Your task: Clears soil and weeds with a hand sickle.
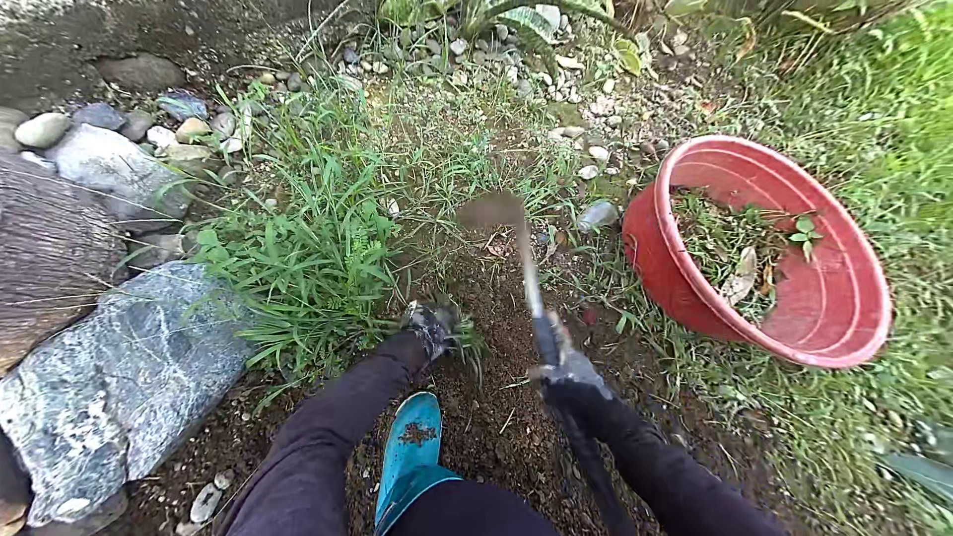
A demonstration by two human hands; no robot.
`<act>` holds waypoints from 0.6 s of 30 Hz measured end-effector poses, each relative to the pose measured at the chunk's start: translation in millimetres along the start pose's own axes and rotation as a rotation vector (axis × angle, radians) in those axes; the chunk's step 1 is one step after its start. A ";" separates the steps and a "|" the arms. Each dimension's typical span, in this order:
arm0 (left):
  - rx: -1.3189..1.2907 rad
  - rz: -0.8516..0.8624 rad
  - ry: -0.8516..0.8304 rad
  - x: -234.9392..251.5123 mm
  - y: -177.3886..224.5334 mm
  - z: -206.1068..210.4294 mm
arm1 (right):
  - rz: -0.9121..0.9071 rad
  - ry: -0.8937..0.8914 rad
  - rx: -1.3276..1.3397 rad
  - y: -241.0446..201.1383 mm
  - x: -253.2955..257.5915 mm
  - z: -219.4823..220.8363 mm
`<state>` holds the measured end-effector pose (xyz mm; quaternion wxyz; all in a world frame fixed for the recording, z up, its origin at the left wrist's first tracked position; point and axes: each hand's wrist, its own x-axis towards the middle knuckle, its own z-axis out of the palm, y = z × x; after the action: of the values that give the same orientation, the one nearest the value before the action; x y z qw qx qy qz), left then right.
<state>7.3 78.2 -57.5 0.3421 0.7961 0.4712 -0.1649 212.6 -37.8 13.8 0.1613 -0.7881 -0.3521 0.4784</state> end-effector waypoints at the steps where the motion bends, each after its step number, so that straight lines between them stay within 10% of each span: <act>1: -0.041 -0.034 0.065 16.1 0.7 -6.5 | 0.063 -0.065 -0.104 11.5 5.2 1.7; 4: -0.163 -0.110 0.490 73.5 -12.8 -0.3 | 0.077 -0.070 -0.059 8.0 5.0 -5.6; 6: -0.140 -0.285 -0.004 71.8 -9.1 -59.9 | 0.047 -0.023 0.087 -12.3 -0.4 -20.1; 11: -0.151 -0.344 0.256 77.2 -18.9 -44.6 | -0.103 0.237 0.465 -48.2 8.8 -15.8; 18: -0.172 -0.234 0.243 68.5 -38.3 -20.8 | 0.119 -0.159 -0.069 1.1 -5.0 -28.6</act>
<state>7.4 148.8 -97.7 0.3283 0.7177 0.6106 -0.0653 236.4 -39.8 30.4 0.0768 -0.7723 -0.3327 0.5356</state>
